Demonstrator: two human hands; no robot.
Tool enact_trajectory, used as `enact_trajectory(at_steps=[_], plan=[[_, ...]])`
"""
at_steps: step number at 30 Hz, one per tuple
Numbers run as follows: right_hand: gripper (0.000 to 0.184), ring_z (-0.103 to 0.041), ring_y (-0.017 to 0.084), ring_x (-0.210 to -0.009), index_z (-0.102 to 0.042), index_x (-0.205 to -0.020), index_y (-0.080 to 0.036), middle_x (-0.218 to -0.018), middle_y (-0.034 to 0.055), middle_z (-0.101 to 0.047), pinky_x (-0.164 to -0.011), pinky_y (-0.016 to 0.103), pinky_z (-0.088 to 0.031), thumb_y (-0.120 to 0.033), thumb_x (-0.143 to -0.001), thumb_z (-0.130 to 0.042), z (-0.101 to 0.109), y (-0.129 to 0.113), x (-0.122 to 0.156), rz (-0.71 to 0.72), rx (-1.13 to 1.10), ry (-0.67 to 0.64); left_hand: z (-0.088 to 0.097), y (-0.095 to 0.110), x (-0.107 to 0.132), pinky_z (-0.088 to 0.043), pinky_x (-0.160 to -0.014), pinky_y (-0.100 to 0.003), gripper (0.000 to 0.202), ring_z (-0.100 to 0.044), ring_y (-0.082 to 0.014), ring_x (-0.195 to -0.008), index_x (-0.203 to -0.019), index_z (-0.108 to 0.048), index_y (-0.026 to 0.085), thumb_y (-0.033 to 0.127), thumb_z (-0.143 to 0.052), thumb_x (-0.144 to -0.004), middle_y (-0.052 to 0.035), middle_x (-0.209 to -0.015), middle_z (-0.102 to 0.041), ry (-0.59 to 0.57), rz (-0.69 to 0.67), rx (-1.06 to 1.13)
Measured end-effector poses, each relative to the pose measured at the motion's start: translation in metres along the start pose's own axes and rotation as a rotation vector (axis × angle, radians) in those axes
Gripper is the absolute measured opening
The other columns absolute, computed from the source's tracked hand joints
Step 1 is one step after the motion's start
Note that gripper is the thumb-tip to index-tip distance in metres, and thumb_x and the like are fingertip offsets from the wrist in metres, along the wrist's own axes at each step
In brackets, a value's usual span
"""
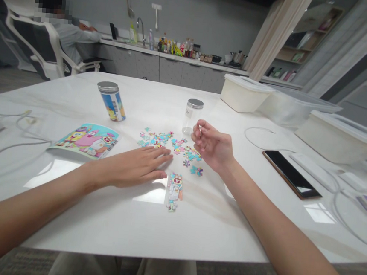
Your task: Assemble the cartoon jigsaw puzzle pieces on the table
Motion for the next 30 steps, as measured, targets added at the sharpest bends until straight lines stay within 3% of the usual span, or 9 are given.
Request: enact_trajectory(at_steps=[5,10,12,14,18,22,25,30], plan=[[0.017,-0.028,0.013,-0.055,-0.051,-0.078,-0.022,-0.066,-0.0008,-0.037,-0.046,0.026,-0.018,-0.024,-0.063,-0.059,-0.001,0.012,-0.002,-0.153,-0.016,-0.136,0.003,-0.022,0.002,-0.037,-0.103,-0.040,0.053,-0.047,-0.0270,-0.127,-0.133,-0.042,0.011,0.046,-0.016,-0.103,-0.0187,-0.138,-0.050,0.016,0.078,0.017],[0.012,-0.028,0.010,-0.051,-0.060,-0.076,-0.015,-0.060,-0.0021,-0.041,-0.046,0.025,-0.018,-0.022,-0.068,-0.065,0.000,0.033,0.001,-0.348,0.108,-0.501,0.010,-0.045,0.008,-0.038,-0.103,-0.039,0.048,-0.049,-0.0273,-0.125,-0.135,-0.041,0.011,0.042,-0.028,-0.101,-0.0197,-0.143,-0.044,0.010,0.212,-0.059],[0.013,-0.031,0.009,-0.051,-0.062,-0.077,-0.014,-0.059,-0.0024,-0.042,-0.047,0.025,-0.023,-0.024,-0.072,-0.067,0.000,0.041,0.007,-0.435,0.166,-0.649,0.012,-0.052,0.010,-0.038,-0.103,-0.041,0.050,-0.047,-0.0301,-0.127,-0.133,-0.042,0.011,0.045,-0.034,-0.098,-0.0217,-0.144,-0.043,0.021,0.257,-0.065],[0.014,-0.038,0.009,-0.055,-0.064,-0.079,-0.013,-0.066,-0.0008,-0.048,-0.051,0.024,-0.030,-0.025,-0.075,-0.068,-0.001,0.045,0.011,-0.482,0.221,-0.710,0.010,-0.054,0.012,-0.036,-0.104,-0.046,0.047,-0.043,-0.0344,-0.130,-0.125,-0.049,0.011,0.047,-0.037,-0.097,-0.0240,-0.141,-0.045,0.017,0.266,-0.047],[0.013,-0.049,0.010,-0.068,-0.065,-0.085,-0.014,-0.079,0.0016,-0.055,-0.060,0.022,-0.039,-0.024,-0.077,-0.068,-0.003,0.048,0.005,-0.414,0.276,-0.581,-0.002,-0.047,0.011,-0.031,-0.107,-0.057,0.039,-0.038,-0.0377,-0.134,-0.109,-0.057,0.012,0.037,-0.029,-0.098,-0.0249,-0.135,-0.051,-0.013,0.217,-0.003],[0.013,-0.052,0.012,-0.073,-0.065,-0.085,-0.014,-0.087,0.0036,-0.059,-0.067,0.024,-0.041,-0.024,-0.076,-0.066,-0.004,0.051,-0.007,-0.262,0.293,-0.409,-0.009,-0.041,0.006,-0.026,-0.111,-0.057,0.043,-0.029,-0.0375,-0.141,-0.117,-0.053,0.007,0.034,-0.024,-0.099,-0.0259,-0.144,-0.043,-0.019,0.284,-0.046],[0.016,-0.048,0.012,-0.064,-0.062,-0.085,-0.015,-0.074,0.0006,-0.055,-0.062,0.026,-0.038,-0.026,-0.075,-0.064,0.000,0.055,-0.016,-0.147,0.330,-0.286,-0.015,-0.038,0.002,-0.025,-0.113,-0.053,0.049,-0.025,-0.0360,-0.142,-0.128,-0.046,0.001,0.034,-0.021,-0.100,-0.0276,-0.147,-0.038,-0.031,0.344,-0.077],[0.018,-0.049,0.014,-0.066,-0.060,-0.091,-0.016,-0.075,0.0013,-0.057,-0.065,0.029,-0.038,-0.030,-0.083,-0.052,0.007,0.050,-0.022,0.142,0.632,-0.082,-0.023,-0.045,-0.004,-0.028,-0.112,-0.051,0.061,-0.021,-0.0359,-0.143,-0.141,-0.031,-0.002,0.041,-0.018,-0.101,-0.0295,-0.151,-0.027,0.028,0.410,-0.148]])
Point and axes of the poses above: each hand's wrist, its own x-axis away from the middle knuckle, its own z-axis out of the back of the hand, y = z × x, the point moved 7 cm from there along -x, towards the middle knuckle
